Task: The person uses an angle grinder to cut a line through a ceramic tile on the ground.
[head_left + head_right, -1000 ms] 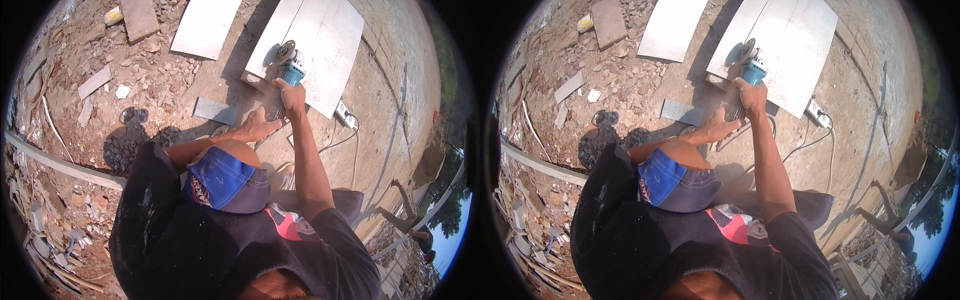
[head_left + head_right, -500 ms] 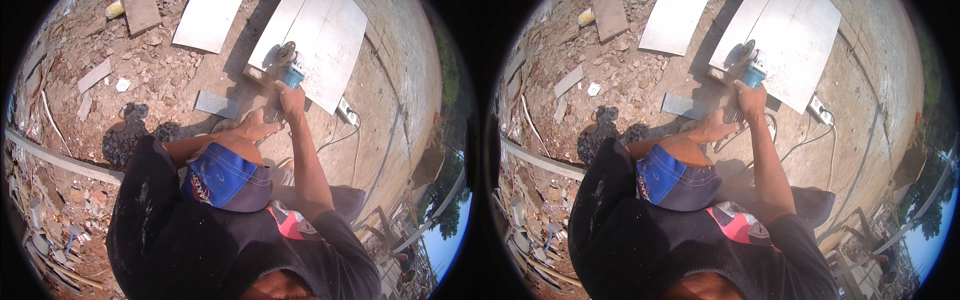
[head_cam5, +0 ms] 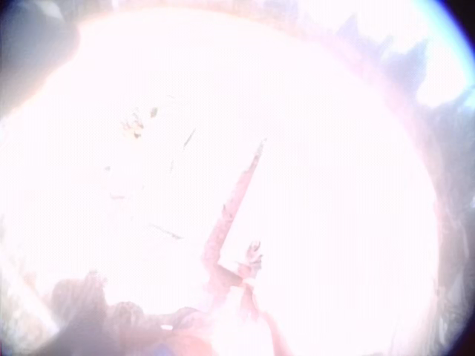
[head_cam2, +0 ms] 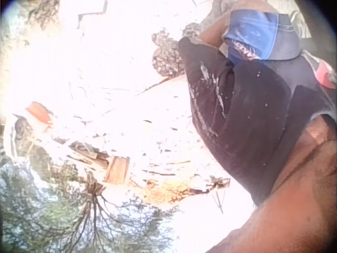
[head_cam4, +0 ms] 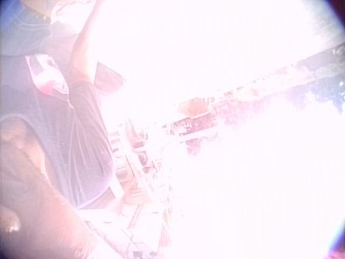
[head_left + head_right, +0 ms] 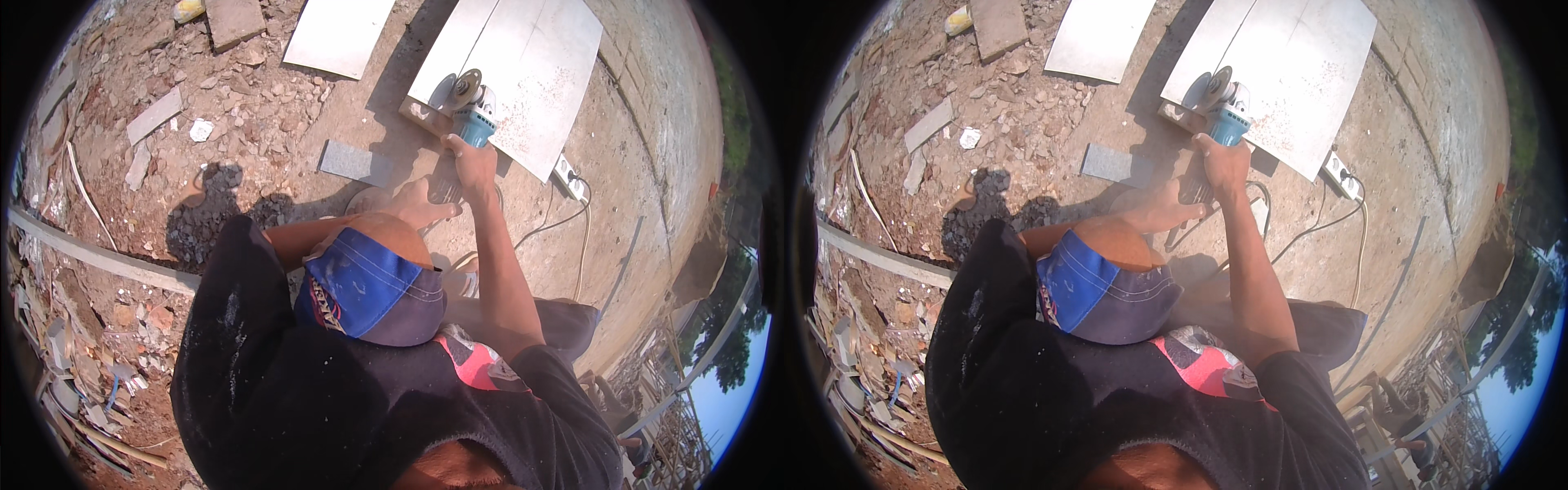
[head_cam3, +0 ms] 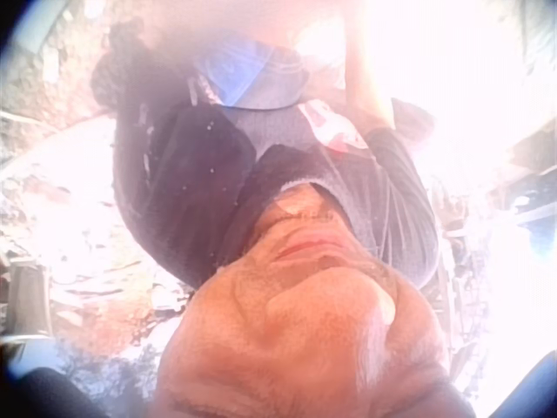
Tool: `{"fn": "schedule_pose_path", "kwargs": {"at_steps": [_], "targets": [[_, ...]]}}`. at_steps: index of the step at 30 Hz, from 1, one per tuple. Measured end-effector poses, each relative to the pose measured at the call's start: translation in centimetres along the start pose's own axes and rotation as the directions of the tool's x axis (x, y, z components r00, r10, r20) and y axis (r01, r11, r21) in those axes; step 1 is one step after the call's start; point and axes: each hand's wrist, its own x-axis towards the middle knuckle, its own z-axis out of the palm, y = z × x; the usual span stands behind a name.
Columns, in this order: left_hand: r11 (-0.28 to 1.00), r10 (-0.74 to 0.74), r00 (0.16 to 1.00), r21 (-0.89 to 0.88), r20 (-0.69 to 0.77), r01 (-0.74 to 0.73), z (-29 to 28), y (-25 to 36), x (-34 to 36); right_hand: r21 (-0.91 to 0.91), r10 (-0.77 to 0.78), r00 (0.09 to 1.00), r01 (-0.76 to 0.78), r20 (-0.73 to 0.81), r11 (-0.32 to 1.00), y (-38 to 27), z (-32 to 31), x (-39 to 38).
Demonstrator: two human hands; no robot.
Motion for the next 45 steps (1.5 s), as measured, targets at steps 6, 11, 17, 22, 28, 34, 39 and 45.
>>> {"fn": "schedule_pose_path", "kwargs": {"at_steps": [6, 11, 17, 22, 28, 34, 39, 45], "targets": [[1.0, -0.005, 1.0, -0.002, 0.0, 0.005, 0.2, -0.4, -0.3, -0.004, 0.007, 1.0, -0.006, 0.012, 1.0, -0.3, 0.1, -1.0], [0.997, -0.011, 0.997, 0.081, 0.082, 0.004, 0.4, -1.2, 0.0, 0.027, 0.014, 1.0, -0.014, 0.018, 1.0, 0.5, 0.0, -1.0], [0.997, 0.074, 0.997, -0.008, 0.036, -0.074, 2.6, -5.5, 2.8, 0.049, 0.008, 1.0, -0.009, 0.028, 0.999, 0.2, 0.2, -2.0], [0.989, 0.142, 0.989, -0.056, 0.033, -0.14, 3.6, -7.5, 4.1, 0.071, 0.021, 0.999, -0.023, 0.032, 0.997, 0.4, 0.2, -2.4], [0.989, 0.12, 0.99, -0.095, 0.075, -0.113, 3.4, -7.3, 3.3, 0.079, 0.038, 0.999, -0.04, 0.029, 0.996, 1.4, 0.4, -2.4], [0.972, 0.193, 0.977, -0.153, 0.095, -0.177, 2.6, -6.2, 2.1, 0.095, 0.034, 0.999, -0.036, 0.023, 0.995, 1.7, 0.5, -2.5], [0.986, 0.157, 0.986, -0.057, 0.056, -0.154, 3.2, -7.5, 2.9, 0.056, 0.035, 0.998, -0.038, 0.055, 0.998, 0.4, 0.2, -3.5], [0.985, 0.168, 0.982, -0.05, 0.087, -0.164, 2.4, -6.0, 1.5, 0.043, 0.037, 0.998, -0.039, 0.052, 0.998, 0.7, 0.1, -3.7]]}}
